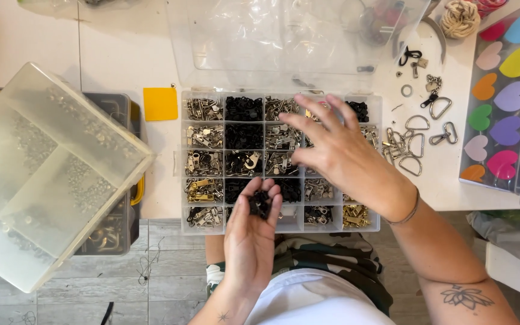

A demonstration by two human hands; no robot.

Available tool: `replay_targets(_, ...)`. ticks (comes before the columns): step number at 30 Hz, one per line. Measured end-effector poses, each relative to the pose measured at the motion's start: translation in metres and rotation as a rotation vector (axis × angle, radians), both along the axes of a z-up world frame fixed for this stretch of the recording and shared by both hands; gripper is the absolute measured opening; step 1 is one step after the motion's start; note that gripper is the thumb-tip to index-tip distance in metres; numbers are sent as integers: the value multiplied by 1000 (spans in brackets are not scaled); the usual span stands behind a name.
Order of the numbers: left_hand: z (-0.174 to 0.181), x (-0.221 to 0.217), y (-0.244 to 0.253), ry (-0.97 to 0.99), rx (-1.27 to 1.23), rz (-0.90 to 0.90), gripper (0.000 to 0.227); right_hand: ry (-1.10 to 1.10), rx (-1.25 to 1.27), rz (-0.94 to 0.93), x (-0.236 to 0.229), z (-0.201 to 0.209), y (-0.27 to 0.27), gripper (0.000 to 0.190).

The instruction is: Sorting various metal hardware components like D-rings and clips into a multi-compartment organizer box

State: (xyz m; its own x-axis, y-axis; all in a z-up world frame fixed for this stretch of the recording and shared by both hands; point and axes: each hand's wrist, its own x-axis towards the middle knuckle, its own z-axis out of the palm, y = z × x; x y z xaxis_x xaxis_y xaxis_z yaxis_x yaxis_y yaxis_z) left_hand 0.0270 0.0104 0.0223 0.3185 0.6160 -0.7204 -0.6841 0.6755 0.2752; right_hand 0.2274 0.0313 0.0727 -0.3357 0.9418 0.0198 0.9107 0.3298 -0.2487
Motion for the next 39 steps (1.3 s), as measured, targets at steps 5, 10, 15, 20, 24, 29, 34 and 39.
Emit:
replay_targets(5, 6, -10, 4, 69, -34, 17, 46, -152, -295, -7, -5, -12, 2, 37)
replay_targets(10, 8, -15, 6, 111, -87, 61, 44, -71, -122, -3, -4, -9, 7, 19)
replay_targets(15, 10, -15, 7, 117, -79, 49, 43, -212, -157, 2, -15, -12, 12, 14)
replay_targets(20, 6, -17, 6, 89, -34, 32, 45, -397, -95, 124, -27, -21, 16, 19)
replay_targets(24, 4, -19, 4, 85, -45, 45, 44, -281, -117, 128, -23, -22, 19, 12)
replay_targets(29, -6, -14, 1, 54, -29, 8, 45, 141, 35, 50, -2, -18, 11, 15)
replay_targets(34, -11, 10, 4, -103, 121, -74, 41, 448, 17, 125, -8, -16, 6, 18)
replay_targets(39, 4, 3, 15, 27, -30, -4, 45, 110, -5, -22, 5, -13, -1, 14)
